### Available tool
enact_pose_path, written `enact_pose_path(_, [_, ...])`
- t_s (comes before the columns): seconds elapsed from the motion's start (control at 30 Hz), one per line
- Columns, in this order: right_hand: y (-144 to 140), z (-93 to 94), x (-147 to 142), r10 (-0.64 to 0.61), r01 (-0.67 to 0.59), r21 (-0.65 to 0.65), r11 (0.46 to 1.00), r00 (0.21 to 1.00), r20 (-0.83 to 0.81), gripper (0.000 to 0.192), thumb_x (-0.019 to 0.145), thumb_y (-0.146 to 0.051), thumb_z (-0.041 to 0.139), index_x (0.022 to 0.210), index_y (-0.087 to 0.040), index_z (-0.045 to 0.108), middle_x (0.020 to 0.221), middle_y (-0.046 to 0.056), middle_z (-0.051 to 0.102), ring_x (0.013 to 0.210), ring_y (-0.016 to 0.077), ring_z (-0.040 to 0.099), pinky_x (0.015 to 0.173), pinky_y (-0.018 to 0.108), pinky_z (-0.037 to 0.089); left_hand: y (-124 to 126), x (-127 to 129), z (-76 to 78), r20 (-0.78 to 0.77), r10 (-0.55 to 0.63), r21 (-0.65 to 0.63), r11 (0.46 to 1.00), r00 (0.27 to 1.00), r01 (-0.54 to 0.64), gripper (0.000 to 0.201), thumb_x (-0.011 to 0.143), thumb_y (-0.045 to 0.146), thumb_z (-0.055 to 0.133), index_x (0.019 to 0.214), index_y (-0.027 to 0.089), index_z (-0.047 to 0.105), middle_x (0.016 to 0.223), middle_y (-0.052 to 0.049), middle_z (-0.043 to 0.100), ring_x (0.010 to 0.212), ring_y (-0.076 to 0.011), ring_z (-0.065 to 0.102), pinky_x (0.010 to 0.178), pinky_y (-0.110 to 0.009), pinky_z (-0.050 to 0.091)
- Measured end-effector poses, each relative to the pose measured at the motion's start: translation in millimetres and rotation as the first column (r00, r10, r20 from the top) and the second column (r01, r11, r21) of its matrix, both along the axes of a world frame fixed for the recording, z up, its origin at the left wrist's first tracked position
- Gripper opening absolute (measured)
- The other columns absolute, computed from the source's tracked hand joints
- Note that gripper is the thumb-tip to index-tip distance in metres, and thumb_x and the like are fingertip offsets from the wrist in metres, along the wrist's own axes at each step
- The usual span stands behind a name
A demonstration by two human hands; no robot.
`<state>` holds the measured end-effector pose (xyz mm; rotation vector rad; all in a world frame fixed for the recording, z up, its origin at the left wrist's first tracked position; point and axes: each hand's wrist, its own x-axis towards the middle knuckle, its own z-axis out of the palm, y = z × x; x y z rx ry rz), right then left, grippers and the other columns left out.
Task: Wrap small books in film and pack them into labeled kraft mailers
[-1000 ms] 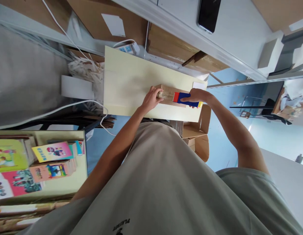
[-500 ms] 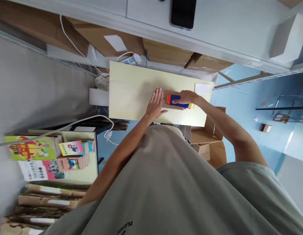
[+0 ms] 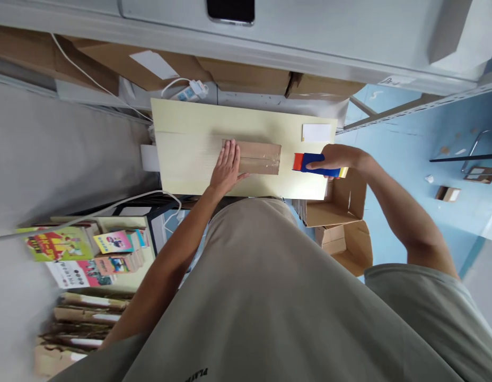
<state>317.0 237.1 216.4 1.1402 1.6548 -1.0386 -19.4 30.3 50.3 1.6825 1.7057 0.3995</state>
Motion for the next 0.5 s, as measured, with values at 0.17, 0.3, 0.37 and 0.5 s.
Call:
enact_pose_path(0.17, [-12.2, -41.1, -5.6, 0.032, -0.035, 0.118, 0.992, 0.999, 0.028, 0.060, 0.092, -0.076, 0.083, 0.097, -0.016, 0.085, 0.075, 0.014, 0.079, 0.082, 0.0319, 0.080, 0.081, 0.044, 0.062, 1.5, 1.6, 1.4, -0.025, 0.014, -0.016, 1.000, 1.000, -0.015, 0.126, 0.098, 0.097, 0.055, 0.184, 0.007, 0.036, 0.192, -0.031, 0.026, 0.183, -0.0492, 0.015, 0.149, -0.068, 0.012])
enact_pose_path(0.3, [-29.2, -73.2, -22.4, 0.066, -0.071, 0.258, 0.963, 0.997, 0.029, 0.059, 0.097, -0.067, 0.083, 0.119, -0.013, 0.085, 0.101, 0.022, 0.085, 0.106, 0.0389, 0.082, 0.090, 0.044, 0.062, 1.4, 1.8, 0.1, -0.051, 0.006, -0.018, 1.000, 0.999, -0.007, 0.124, 0.099, 0.094, 0.057, 0.184, 0.005, 0.036, 0.192, -0.032, 0.026, 0.183, -0.0496, 0.015, 0.149, -0.068, 0.012])
enact_pose_path(0.37, [-43.6, -88.1, -33.2, 0.079, -0.085, 0.320, 0.944, 0.996, 0.032, 0.052, 0.103, -0.060, 0.079, 0.123, -0.012, 0.084, 0.112, 0.024, 0.085, 0.113, 0.0399, 0.082, 0.092, 0.043, 0.060, 0.5, 0.8, -1.8, -0.061, -0.007, -0.012, 1.000, 0.998, 0.007, 0.123, 0.101, 0.094, 0.054, 0.184, 0.005, 0.035, 0.192, -0.032, 0.025, 0.184, -0.0484, 0.014, 0.149, -0.068, 0.011])
enact_pose_path(0.5, [-75.9, -115.6, -50.8, 0.035, -0.054, 0.426, 0.903, 0.998, 0.054, 0.029, 0.109, -0.034, 0.073, 0.115, -0.009, 0.085, 0.114, 0.026, 0.085, 0.113, 0.0406, 0.081, 0.091, 0.046, 0.059, -2.2, -3.1, -7.5, -0.067, -0.045, 0.008, 0.999, 0.997, 0.046, 0.124, 0.105, 0.095, 0.043, 0.183, 0.000, 0.032, 0.193, -0.033, 0.020, 0.184, -0.0472, 0.010, 0.150, -0.067, 0.008])
